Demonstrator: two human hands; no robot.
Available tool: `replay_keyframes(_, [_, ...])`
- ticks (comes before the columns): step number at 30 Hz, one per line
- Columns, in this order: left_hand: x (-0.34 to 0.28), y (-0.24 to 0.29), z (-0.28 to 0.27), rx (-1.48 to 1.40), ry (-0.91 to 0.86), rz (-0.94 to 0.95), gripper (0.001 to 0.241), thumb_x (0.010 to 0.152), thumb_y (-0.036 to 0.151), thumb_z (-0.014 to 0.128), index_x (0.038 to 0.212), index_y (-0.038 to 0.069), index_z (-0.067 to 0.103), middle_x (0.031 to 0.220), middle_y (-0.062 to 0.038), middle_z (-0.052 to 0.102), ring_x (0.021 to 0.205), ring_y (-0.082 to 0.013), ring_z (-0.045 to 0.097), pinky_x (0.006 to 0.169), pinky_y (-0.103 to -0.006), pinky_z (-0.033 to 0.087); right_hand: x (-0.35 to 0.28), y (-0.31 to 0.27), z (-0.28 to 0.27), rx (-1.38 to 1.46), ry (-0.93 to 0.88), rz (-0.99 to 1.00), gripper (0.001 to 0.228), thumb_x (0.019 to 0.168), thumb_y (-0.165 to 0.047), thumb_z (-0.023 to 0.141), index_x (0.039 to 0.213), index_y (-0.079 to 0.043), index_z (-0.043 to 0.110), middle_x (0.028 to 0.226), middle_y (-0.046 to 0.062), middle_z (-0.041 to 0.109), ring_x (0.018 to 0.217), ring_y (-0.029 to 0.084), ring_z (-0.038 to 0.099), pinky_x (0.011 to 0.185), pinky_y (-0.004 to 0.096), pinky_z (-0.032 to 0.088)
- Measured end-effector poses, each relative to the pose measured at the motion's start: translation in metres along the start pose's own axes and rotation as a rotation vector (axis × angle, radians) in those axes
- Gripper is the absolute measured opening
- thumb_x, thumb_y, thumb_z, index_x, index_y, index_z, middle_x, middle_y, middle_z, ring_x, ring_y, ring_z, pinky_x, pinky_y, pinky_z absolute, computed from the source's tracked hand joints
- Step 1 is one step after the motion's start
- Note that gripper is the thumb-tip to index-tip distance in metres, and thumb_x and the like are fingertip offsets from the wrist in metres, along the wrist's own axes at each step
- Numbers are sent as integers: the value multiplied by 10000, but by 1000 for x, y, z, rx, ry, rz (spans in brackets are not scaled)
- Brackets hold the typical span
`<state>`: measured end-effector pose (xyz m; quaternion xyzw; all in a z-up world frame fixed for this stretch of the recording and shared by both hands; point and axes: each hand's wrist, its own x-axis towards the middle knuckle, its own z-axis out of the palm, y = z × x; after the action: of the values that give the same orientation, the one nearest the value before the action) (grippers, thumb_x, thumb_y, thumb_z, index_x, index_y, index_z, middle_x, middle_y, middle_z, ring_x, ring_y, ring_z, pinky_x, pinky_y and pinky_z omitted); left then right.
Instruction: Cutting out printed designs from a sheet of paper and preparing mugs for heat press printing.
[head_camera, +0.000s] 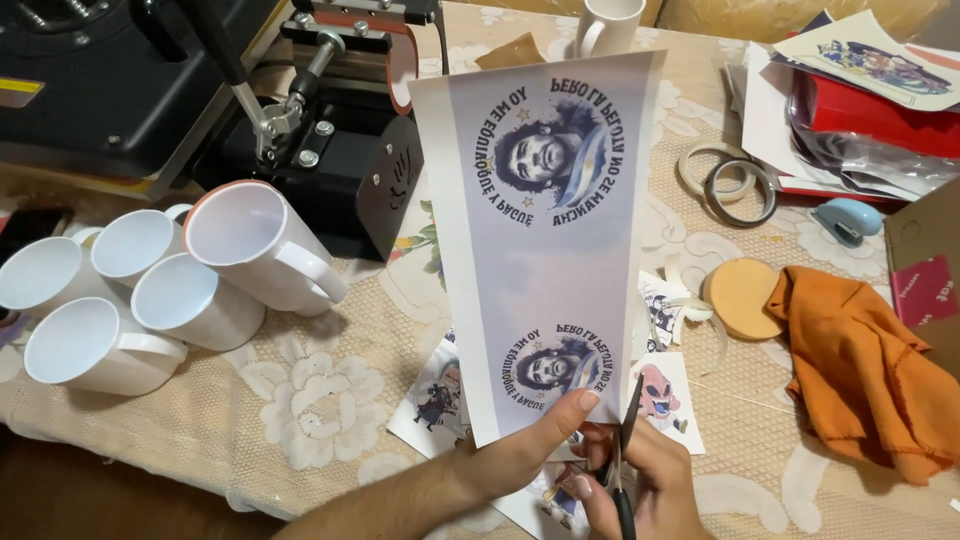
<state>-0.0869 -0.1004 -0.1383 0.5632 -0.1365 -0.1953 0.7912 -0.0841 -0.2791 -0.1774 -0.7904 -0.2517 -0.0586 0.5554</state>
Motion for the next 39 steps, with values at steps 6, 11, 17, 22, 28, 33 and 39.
replay_keyframes(6, [0, -5, 1, 3, -38, -29, 469, 1077, 486, 340, 829, 144, 545, 818, 34, 535, 802, -90, 507, 823, -251, 418, 2, -9, 3, 14, 45, 11, 319, 759, -381, 680, 782, -68, 739, 646, 2, 624, 612, 116, 615, 617, 241, 493])
replay_keyframes(11, [2, -6, 0, -14, 5, -38, 427, 1071, 445, 397, 829, 139, 571, 818, 33, 564, 805, -92, 544, 810, -239, 452, 4, -15, 3, 2, 42, 18, 384, 781, -431, 650, 833, -64, 751, 648, 4, 642, 607, 112, 631, 592, 233, 492])
replay_keyframes(17, [1, -8, 0, -35, 70, -40, 377, 1064, 396, 467, 830, 134, 602, 818, 33, 599, 808, -94, 589, 794, -224, 494, 4, -19, 7, 35, 93, 30, 311, 745, -343, 678, 815, -44, 728, 627, 18, 605, 592, 115, 587, 577, 227, 455])
replay_keyframes(22, [0, -9, 1, -72, 82, -53, 369, 1058, 402, 476, 836, 130, 592, 809, 26, 587, 789, -95, 581, 740, -218, 476, 2, -9, 5, 27, 64, 25, 316, 720, -315, 698, 880, -48, 755, 670, 18, 647, 609, 114, 619, 595, 225, 492])
replay_keyframes(28, [0, -8, 3, -121, 119, -47, 338, 1050, 369, 509, 858, 107, 601, 809, -1, 597, 774, -116, 592, 701, -226, 481, 5, -20, 8, 44, 95, 11, 320, 745, -298, 678, 897, -23, 739, 651, 34, 614, 591, 112, 575, 555, 221, 441])
replay_keyframes(33, [-1, -4, 3, -85, 99, -46, 352, 1051, 390, 491, 863, 114, 604, 825, 4, 596, 796, -116, 588, 740, -232, 479, 8, -25, 8, 22, 98, 35, 272, 700, -262, 688, 832, -33, 749, 636, 22, 623, 577, 106, 580, 548, 222, 439])
replay_keyframes(39, [-2, -3, 3, -61, 154, -78, 361, 1030, 400, 512, 836, 117, 624, 805, 15, 623, 781, -101, 609, 717, -229, 489, 8, -27, 11, 28, 125, 78, 112, 636, -165, 709, 693, -68, 710, 589, 5, 611, 568, 115, 578, 544, 231, 426])
